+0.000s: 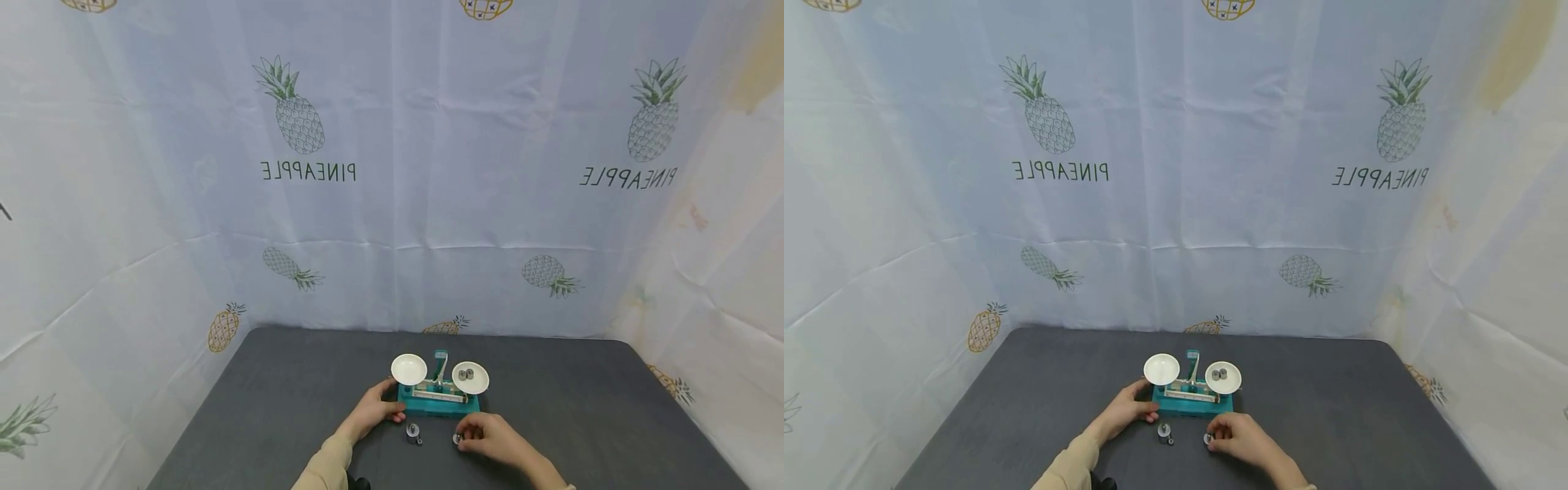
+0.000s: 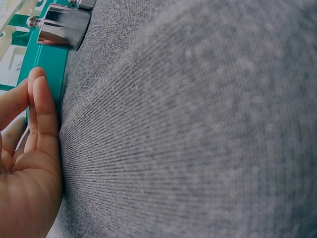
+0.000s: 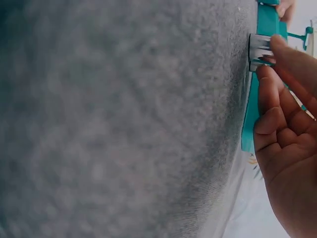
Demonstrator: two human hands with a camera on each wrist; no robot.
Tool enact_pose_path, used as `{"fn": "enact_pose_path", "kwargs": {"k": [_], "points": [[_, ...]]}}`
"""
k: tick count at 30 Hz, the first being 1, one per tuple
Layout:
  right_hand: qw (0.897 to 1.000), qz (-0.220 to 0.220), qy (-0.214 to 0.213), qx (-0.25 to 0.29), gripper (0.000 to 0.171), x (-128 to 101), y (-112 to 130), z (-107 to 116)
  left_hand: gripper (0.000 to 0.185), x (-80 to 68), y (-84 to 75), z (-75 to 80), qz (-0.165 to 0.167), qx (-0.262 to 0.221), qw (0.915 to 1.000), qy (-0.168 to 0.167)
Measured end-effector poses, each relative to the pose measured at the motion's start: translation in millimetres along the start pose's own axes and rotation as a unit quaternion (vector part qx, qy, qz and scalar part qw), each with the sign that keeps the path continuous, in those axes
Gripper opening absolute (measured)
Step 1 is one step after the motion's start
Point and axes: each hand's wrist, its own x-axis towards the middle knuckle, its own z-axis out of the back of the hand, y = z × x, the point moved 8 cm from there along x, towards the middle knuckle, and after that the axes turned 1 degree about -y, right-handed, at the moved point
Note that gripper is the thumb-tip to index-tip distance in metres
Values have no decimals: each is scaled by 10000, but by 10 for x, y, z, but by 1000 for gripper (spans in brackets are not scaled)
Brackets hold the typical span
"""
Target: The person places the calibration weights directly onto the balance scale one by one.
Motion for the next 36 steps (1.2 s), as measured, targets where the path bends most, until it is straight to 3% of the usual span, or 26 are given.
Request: {"fn": "enact_pose_path", "kwargs": {"k": [13,27,36], "points": [[9998,44,192,-13,18,31,-2,-27,68,-15,-39,-10,-36,-30,10000,60],[9984,445,246,-237,12,25,54,-31,70,-2,3,-9,1,-11,10000,-15],[9977,553,8,-385,9,-7,149,54,70,0,0,-4,-20,-28,10000,-26]]}}
